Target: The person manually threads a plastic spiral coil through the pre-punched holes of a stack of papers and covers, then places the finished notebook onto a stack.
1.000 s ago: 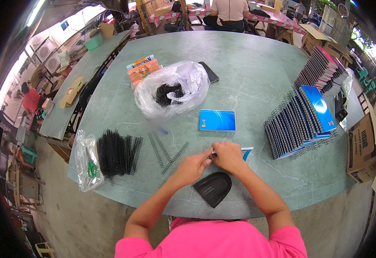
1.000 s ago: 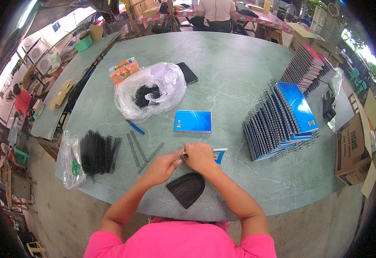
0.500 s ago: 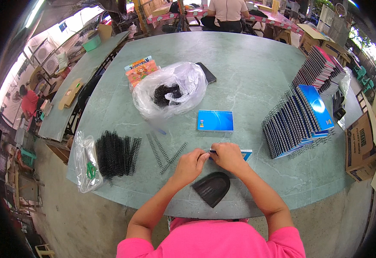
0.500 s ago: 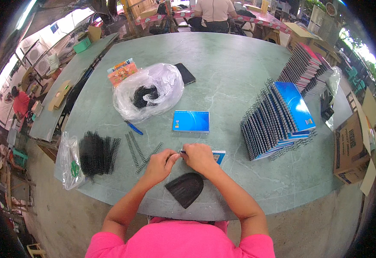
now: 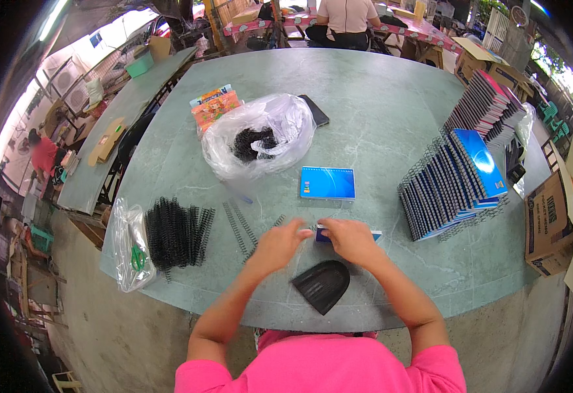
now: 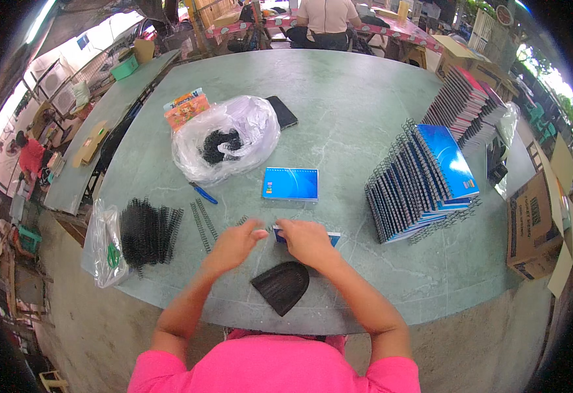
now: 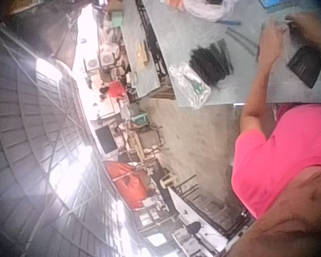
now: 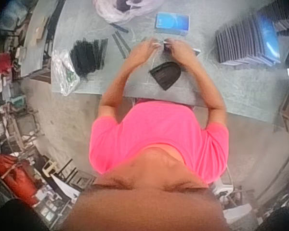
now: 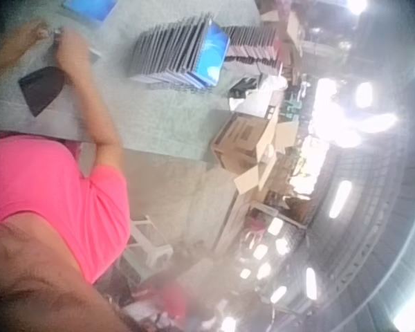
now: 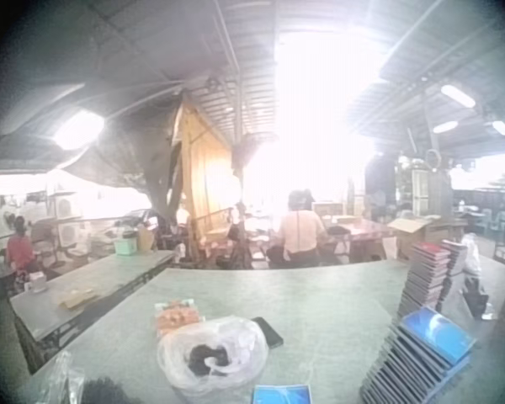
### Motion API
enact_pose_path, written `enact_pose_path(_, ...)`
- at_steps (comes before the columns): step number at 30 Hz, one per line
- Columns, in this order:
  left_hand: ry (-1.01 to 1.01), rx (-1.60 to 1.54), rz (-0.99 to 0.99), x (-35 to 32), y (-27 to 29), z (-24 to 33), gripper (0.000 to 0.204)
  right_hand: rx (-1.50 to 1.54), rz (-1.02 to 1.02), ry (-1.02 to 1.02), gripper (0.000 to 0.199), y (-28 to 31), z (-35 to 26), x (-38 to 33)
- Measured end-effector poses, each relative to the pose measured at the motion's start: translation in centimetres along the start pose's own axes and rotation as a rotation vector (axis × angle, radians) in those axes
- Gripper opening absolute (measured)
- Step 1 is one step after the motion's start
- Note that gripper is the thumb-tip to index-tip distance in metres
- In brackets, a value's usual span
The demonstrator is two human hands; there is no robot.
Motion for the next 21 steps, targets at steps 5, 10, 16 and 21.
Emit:
enact_pose_path(5,-0.222,-0.11,0.128,0.0,1.9,2.1,0.025,0.07,-0.004,-0.024,0.022,-0.3,-0.6,0.4)
enact_pose_path(10,-0.021,-0.025,-0.158,0.4,0.4,0.1,0.022,0.28,0.187,-0.02,0.02,0.9,-0.5,-0.2)
enact_pose_path(16,-0.251,-0.126,0.146,0.8,1.7,1.3,0.022,0.294,0.168,0.035,0.022,0.9,-1.3,0.7)
enact_pose_path(21,-0.432,0.238,0.015,-2.1,-1.5,5.8,0.029,0.267,0.111,0.069,0.026,0.0,-0.1,1.6)
Point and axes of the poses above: each hand's wrist, its own x-axis towards the middle knuckle, its own y-axis out of the back of the hand, z = x × y, the point moved 10 cm from there along x, towards the middle knuckle, and after that the axes turned 9 degrees about z, right-handed, at the moved point
